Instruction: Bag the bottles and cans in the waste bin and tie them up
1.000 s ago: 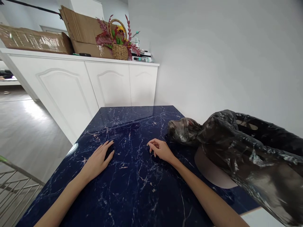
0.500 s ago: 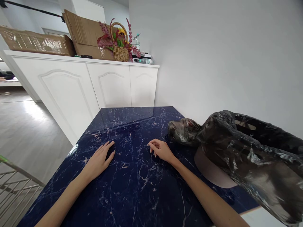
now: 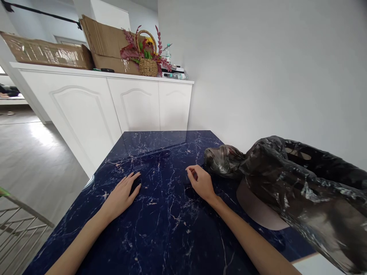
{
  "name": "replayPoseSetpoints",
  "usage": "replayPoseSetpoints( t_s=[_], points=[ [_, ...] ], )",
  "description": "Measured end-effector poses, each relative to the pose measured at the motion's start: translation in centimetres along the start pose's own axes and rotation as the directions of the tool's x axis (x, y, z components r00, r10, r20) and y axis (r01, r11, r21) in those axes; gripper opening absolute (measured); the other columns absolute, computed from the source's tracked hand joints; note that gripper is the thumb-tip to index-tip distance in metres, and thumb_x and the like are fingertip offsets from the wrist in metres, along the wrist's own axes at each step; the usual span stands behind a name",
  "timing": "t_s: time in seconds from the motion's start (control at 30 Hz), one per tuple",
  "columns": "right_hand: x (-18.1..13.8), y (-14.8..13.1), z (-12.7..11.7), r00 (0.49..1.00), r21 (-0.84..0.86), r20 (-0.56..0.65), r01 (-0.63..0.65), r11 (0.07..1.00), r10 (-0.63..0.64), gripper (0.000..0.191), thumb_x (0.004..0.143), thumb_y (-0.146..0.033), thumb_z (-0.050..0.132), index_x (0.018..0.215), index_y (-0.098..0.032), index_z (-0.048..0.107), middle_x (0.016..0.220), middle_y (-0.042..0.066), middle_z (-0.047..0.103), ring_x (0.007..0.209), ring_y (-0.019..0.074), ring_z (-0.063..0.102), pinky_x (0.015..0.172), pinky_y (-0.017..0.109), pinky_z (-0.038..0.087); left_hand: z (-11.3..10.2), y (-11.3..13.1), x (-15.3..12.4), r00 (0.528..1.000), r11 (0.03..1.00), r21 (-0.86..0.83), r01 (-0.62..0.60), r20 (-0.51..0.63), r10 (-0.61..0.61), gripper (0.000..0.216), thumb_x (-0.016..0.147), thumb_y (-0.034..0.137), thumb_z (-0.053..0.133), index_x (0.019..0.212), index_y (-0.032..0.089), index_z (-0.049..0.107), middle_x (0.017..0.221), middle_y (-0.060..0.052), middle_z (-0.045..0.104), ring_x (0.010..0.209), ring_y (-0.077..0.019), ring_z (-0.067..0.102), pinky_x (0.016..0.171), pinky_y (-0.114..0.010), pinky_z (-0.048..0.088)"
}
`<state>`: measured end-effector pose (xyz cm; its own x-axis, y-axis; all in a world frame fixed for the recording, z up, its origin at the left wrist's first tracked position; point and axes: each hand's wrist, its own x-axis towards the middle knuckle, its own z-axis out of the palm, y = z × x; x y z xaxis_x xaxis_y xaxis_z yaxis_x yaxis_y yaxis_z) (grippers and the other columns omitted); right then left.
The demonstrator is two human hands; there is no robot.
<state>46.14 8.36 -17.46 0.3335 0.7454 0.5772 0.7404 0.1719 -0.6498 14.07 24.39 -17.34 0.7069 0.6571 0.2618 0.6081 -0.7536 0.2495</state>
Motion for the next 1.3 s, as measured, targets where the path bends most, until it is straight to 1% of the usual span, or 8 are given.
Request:
replayPoseSetpoints(
  t_s=[0.17,0.43,0.57,0.73,0.93,1.07,1.17,1.3],
  points=[
    [0.7,-0.3,-3.1,0.953,-0.273,-0.234,0.126,0.954,-0.193,0.022,0.104,-0.033,0.055,0.118,-0.024,0.071,0.119,0.012,0.072,0.12,0.028,0.064,0.11,0.047,0.045,-0.1,0.2,-0.2,1.0,1.0,0.017,-0.013,-0.006,0.014,0.068,0.109,0.06,0.033,0.161,0.018,0.045,0.163,-0.012,0.054,0.158,-0.0336,0.041,0.131,-0.055,0.033],
    [1.4,3.2,-5.5,0.906,-0.55,-0.376,-0.048,0.834,-0.196,0.031,0.106,-0.036,0.052,0.128,-0.017,0.063,0.129,0.019,0.065,0.126,0.0361,0.056,0.113,0.057,0.039,0.3,0.1,-0.3,0.999,0.998,0.029,-0.049,-0.014,0.049,0.065,0.11,0.055,0.034,0.161,0.017,0.045,0.162,-0.013,0.055,0.158,-0.0328,0.041,0.131,-0.057,0.033],
    [0.9,4.5,-5.0,0.935,-0.622,-0.332,-0.116,0.774,-0.127,0.043,0.099,-0.04,0.062,0.134,-0.015,0.059,0.131,0.022,0.062,0.126,0.0416,0.052,0.111,0.062,0.039,0.6,-0.1,-0.4,0.997,0.997,0.035,-0.07,-0.027,0.071,0.063,0.11,0.054,0.035,0.16,0.018,0.045,0.161,-0.013,0.056,0.157,-0.0325,0.043,0.13,-0.058,0.034],
    [0.0,4.9,-4.4,0.978,-0.661,-0.185,-0.053,0.749,-0.093,0.053,0.09,-0.013,0.061,0.143,-0.016,0.056,0.132,0.022,0.06,0.126,0.0411,0.055,0.108,0.061,0.044,0.9,-0.1,-0.6,0.994,0.995,0.033,-0.091,-0.061,0.093,0.059,0.11,0.052,0.037,0.159,0.02,0.046,0.158,-0.012,0.06,0.155,-0.0319,0.046,0.129,-0.057,0.036],
    [-0.5,1.7,-1.6,0.983,-0.582,0.03,0.163,0.797,-0.179,0.056,0.097,-0.015,0.058,0.152,-0.021,0.049,0.142,0.017,0.061,0.133,0.036,0.058,0.112,0.057,0.049,1.0,0.1,-0.6,0.993,0.995,0.036,-0.097,-0.057,0.099,0.055,0.111,0.048,0.037,0.158,0.021,0.047,0.157,-0.011,0.06,0.155,-0.0309,0.046,0.13,-0.057,0.035],
    [-0.4,-2.5,0.0,0.883,-0.355,0.244,0.467,0.81,-0.401,0.061,0.106,-0.027,0.056,0.164,-0.03,0.035,0.162,0.009,0.05,0.153,0.0277,0.045,0.121,0.049,0.048,0.7,0.6,-0.7,0.993,0.995,0.028,-0.097,-0.063,0.099,0.052,0.111,0.047,0.037,0.156,0.021,0.048,0.157,-0.011,0.061,0.153,-0.0309,0.05,0.129,-0.057,0.035],
    [0.1,-3.6,-1.0,0.855,-0.285,0.06,0.51,0.811,-0.516,0.055,0.107,-0.026,0.055,0.16,-0.031,0.042,0.156,0.011,0.056,0.151,0.031,0.046,0.125,0.059,0.041,0.3,1.0,-0.7,0.994,0.996,0.006,-0.092,-0.065,0.093,0.052,0.111,0.048,0.036,0.155,0.022,0.048,0.157,-0.011,0.06,0.148,-0.0317,0.055,0.128,-0.058,0.038],
    [0.9,-0.6,-4.3,0.928,-0.4,-0.343,-0.001,0.917,-0.148,0.043,0.105,-0.039,0.054,0.144,-0.021,0.057,0.146,0.02,0.056,0.144,0.0378,0.047,0.121,0.064,0.038,0.0,1.4,-0.7,0.995,0.996,-0.004,-0.085,-0.055,0.084,0.052,0.111,0.049,0.035,0.153,0.021,0.049,0.156,-0.012,0.061,0.147,-0.0329,0.055,0.125,-0.058,0.041]
  ],
)
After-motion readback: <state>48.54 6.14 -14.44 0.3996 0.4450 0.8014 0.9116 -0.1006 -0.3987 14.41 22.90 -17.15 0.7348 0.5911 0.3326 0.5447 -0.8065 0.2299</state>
